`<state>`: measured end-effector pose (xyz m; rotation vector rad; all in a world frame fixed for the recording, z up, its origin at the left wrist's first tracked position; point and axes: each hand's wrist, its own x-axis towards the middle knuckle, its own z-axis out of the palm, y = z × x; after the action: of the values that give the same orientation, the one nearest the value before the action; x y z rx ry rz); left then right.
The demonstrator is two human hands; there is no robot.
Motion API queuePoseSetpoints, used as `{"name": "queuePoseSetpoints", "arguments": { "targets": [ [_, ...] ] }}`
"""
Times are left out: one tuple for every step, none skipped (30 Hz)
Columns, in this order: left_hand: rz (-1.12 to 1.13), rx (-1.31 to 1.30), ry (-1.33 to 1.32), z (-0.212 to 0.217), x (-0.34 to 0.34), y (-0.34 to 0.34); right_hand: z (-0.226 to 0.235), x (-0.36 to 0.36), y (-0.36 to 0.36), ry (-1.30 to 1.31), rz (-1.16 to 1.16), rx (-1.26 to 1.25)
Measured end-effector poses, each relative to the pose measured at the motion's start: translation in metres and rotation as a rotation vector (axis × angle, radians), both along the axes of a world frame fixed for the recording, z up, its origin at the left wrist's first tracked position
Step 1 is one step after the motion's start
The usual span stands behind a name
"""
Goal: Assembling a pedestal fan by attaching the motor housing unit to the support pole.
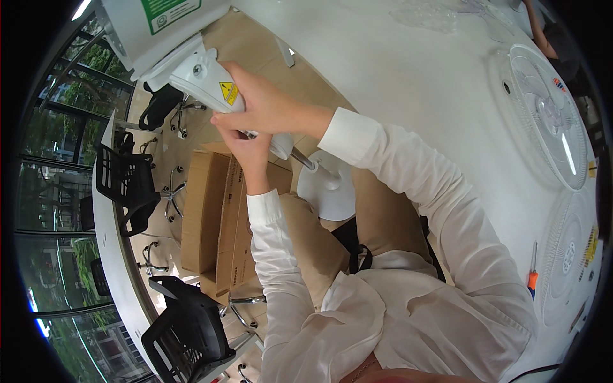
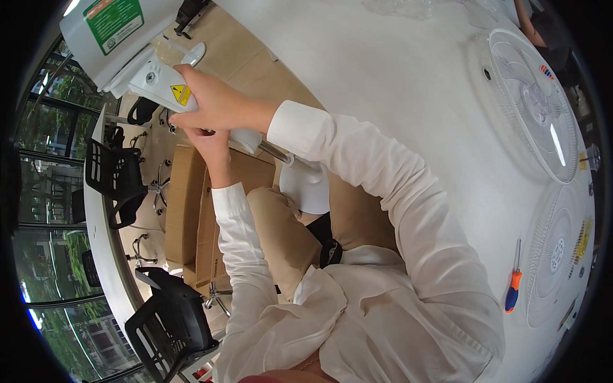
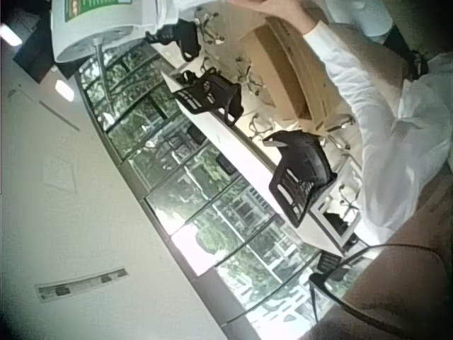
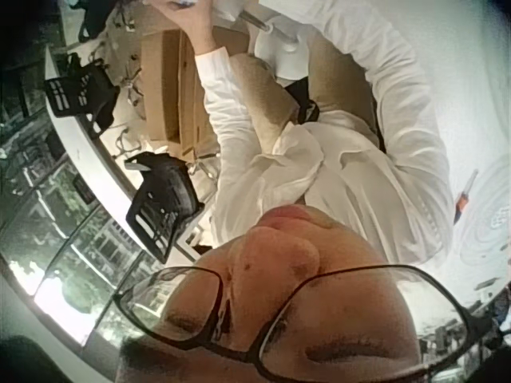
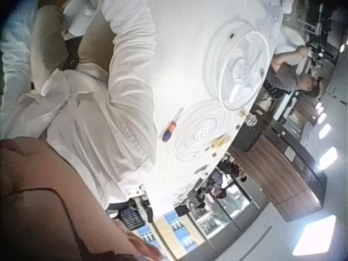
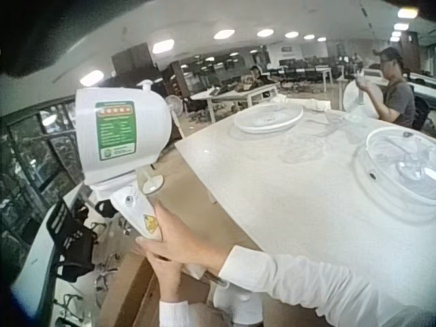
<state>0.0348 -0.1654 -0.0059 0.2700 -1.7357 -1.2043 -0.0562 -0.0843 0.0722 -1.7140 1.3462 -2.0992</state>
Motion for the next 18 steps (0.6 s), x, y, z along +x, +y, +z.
{"name": "queuePoseSetpoints", "arguments": {
  "targets": [
    [0.001,0.0,0.007,0.0,0.001,0.0,0.001,-0.001,0.003,-0.011,0.04,0.015],
    [0.018,-0.044,0.024,-0.002,0.001,0.002,0.003,-0.003,0.007,-0.018,0.074,0.03],
    [0.019,-0.084,0.053,-0.003,-0.007,0.006,-0.004,-0.006,0.009,0.003,0.051,0.032],
    [-0.007,-0.082,0.08,-0.002,-0.009,0.011,-0.019,-0.007,0.009,0.029,0.076,0.031],
    [0.029,-0.078,0.08,-0.001,-0.008,0.015,-0.035,-0.011,0.008,0.064,0.093,0.029],
    [0.065,-0.076,0.085,0.004,-0.006,0.019,-0.047,-0.008,0.013,-0.015,0.1,0.032],
    [0.021,0.002,0.067,0.008,0.003,0.019,-0.061,0.003,0.016,-0.1,0.117,0.029],
    [-0.037,0.087,0.052,0.01,0.005,0.022,-0.072,0.002,0.026,-0.091,-0.031,0.036],
    [-0.064,0.087,0.082,0.009,0.007,0.021,-0.085,0.001,0.034,-0.09,-0.169,0.039],
    [-0.007,0.027,0.051,0.01,0.012,0.018,-0.094,-0.001,0.038,-0.109,-0.25,0.163],
    [0.054,-0.026,0.018,0.009,0.013,0.017,-0.106,-0.004,0.042,-0.132,-0.331,0.291],
    [0.045,-0.024,0.035,0.01,0.012,0.019,-0.116,-0.008,0.043,-0.093,-0.337,0.364],
    [0.043,-0.009,0.035,0.012,0.01,0.021,-0.127,-0.01,0.043,-0.056,-0.34,0.437],
    [0.042,0.008,0.033,0.013,0.008,0.023,-0.138,-0.013,0.041,-0.043,-0.347,0.438],
    [0.041,0.011,0.042,0.015,0.007,0.024,-0.146,-0.014,0.04,-0.109,-0.224,0.693],
    [0.044,0.002,0.03,0.015,0.006,0.025,-0.155,-0.015,0.038,-0.178,-0.094,0.946],
    [0.05,-0.007,0.017,0.016,0.006,0.024,-0.156,-0.013,0.034,-0.17,-0.095,0.949],
    [0.053,-0.004,0.023,0.015,0.005,0.023,-0.156,-0.011,0.028,-0.411,-0.005,0.981]
  ]
}}
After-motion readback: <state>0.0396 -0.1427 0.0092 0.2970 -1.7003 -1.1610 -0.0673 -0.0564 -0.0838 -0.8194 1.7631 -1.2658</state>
